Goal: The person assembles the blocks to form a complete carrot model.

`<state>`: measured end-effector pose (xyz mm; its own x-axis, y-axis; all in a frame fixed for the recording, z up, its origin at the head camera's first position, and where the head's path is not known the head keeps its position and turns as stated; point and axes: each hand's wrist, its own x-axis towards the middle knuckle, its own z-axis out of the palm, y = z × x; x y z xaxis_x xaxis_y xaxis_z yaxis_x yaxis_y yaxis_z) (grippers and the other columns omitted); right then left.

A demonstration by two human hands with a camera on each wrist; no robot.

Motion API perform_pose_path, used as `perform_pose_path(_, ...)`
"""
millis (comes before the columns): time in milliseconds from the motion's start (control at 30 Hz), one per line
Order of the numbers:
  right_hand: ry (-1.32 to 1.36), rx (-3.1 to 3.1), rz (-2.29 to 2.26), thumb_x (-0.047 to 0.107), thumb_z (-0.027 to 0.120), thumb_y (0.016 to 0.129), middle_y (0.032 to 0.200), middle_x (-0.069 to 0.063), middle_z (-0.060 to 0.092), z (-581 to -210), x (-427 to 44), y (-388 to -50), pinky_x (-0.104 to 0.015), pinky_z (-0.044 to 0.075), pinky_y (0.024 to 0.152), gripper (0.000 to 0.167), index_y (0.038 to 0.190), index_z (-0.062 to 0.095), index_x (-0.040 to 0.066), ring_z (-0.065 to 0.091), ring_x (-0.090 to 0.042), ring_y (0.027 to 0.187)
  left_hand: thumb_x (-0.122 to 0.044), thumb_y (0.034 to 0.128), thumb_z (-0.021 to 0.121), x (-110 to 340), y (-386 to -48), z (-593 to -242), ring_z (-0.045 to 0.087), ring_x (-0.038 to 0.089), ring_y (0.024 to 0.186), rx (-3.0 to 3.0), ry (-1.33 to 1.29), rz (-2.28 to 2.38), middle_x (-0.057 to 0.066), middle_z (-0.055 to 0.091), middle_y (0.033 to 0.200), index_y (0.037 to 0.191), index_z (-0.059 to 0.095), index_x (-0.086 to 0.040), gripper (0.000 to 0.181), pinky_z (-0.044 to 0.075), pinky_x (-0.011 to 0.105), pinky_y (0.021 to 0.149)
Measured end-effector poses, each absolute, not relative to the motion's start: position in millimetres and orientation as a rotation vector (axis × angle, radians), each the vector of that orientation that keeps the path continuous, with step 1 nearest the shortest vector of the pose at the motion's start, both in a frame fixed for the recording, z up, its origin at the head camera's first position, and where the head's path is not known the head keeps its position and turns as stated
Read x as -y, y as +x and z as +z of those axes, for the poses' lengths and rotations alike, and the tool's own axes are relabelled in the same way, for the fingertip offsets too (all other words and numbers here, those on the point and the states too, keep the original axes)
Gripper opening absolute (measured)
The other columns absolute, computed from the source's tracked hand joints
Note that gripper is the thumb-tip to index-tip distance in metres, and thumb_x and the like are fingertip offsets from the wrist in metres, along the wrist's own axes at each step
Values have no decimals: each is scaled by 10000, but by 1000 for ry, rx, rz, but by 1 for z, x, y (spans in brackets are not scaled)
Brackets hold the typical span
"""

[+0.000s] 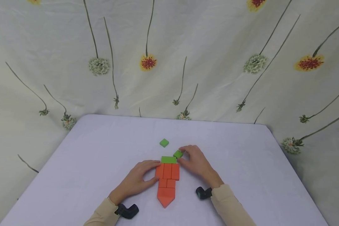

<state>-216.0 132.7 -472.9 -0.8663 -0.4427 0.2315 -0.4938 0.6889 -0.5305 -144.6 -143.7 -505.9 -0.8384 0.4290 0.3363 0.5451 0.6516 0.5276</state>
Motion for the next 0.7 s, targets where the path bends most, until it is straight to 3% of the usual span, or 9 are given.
perform_pose_path(267, 805, 2764, 952, 155, 780, 917, 1120, -66, 733, -465, -125, -229, -403, 589, 879, 348, 1239, 712, 41, 625, -223, 1004, -340, 932, 764, 144, -145, -506, 566, 180, 1346, 2697, -794, -953, -31, 645, 1409, 1393, 639, -183, 503, 478, 453, 1118)
perform_pose_path(700, 788, 2839, 939, 181, 736, 959, 1199, -82, 734, -453, -99, -254, -420, 577, 924, 324, 1254, 714, 50, 645, -267, 1075, -329, 930, 767, 143, -144, -504, 580, 203, 1333, 2669, -807, -930, -14, 657, 1392, 1370, 653, -167, 482, 491, 477, 1092)
